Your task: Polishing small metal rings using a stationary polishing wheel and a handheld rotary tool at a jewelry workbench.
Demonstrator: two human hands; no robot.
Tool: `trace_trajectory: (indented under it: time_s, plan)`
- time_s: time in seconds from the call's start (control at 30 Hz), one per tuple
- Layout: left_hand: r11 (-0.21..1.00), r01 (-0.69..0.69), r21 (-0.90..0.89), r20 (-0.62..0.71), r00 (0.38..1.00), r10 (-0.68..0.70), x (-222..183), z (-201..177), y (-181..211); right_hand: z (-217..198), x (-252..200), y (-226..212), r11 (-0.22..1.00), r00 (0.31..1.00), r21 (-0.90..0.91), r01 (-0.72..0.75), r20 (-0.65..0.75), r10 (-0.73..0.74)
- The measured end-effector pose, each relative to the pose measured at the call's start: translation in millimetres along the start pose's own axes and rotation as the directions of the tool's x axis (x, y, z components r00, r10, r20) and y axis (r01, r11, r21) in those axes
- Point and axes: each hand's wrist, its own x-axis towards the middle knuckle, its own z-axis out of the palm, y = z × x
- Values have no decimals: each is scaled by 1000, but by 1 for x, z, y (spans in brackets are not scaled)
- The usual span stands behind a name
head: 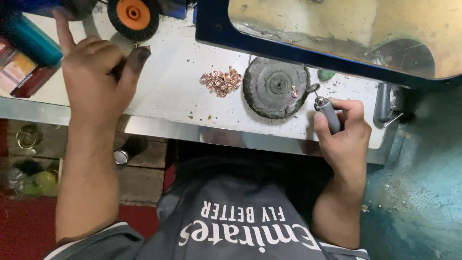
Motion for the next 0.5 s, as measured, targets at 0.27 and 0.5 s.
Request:
trace_trajectory:
  time_s: [0.27,0.5]
  plan:
    - [1000,-4,-17,-11,1000,3,-1,4,-14,0,1,4,1000,1000,-6,12,-1,-12]
    - [1000,13,-20,-18,1000,-13,5,-6,23,-1,1,0,1000,1000,9,-28,8,28]
